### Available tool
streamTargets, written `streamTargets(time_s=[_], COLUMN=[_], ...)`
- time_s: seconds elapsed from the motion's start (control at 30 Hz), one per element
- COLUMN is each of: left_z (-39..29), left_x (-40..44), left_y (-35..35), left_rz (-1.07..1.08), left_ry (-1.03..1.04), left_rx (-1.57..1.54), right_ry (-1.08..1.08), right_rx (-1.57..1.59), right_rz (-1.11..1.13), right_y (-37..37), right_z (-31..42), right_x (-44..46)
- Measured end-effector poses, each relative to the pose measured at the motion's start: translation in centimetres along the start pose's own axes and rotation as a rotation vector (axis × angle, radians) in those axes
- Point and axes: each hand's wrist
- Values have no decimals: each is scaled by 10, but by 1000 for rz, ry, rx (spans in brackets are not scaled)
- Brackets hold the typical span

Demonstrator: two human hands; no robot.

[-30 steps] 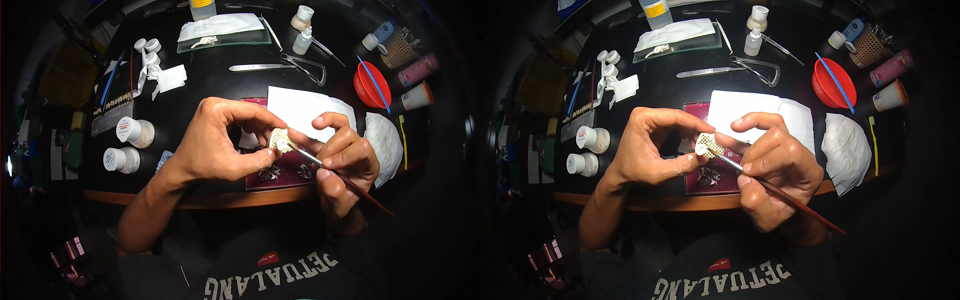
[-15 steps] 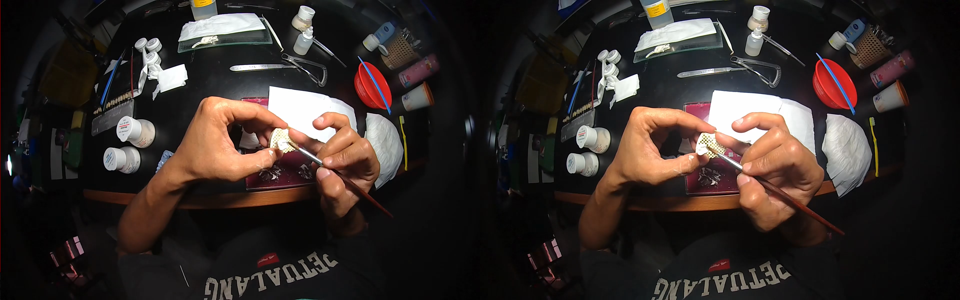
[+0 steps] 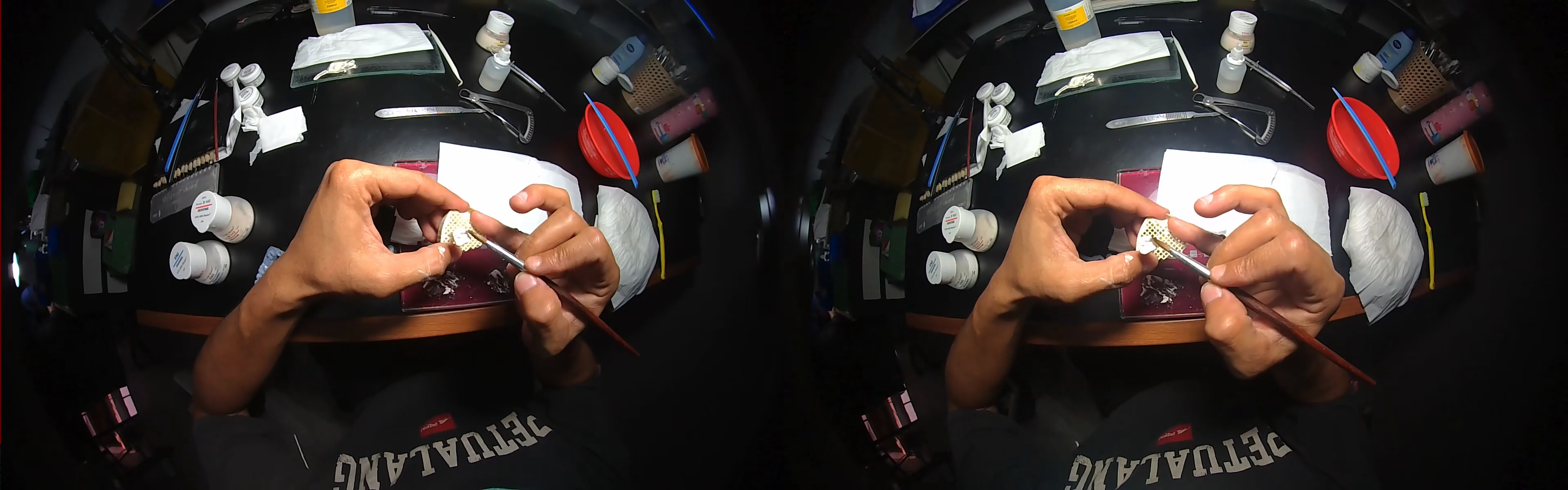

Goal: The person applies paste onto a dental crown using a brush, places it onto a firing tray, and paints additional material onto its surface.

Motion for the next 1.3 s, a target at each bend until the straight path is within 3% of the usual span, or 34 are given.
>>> streamTargets(time_s=[1.3], left_z=[-2], left_x=[1], left_y=[-1], left_rz=[38], left_ry=[9], left_rx=[40], right_ry=[-34], right_rx=[44], right_rz=[-18], right_y=[2], right_z=[-2], right_x=[3])
Point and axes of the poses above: each hand's wrist, its own x-axis towards the middle knuckle, its own y-axis out of the palm, z = x × y, and after that the axes turned 4 degrees about -z, right-handed
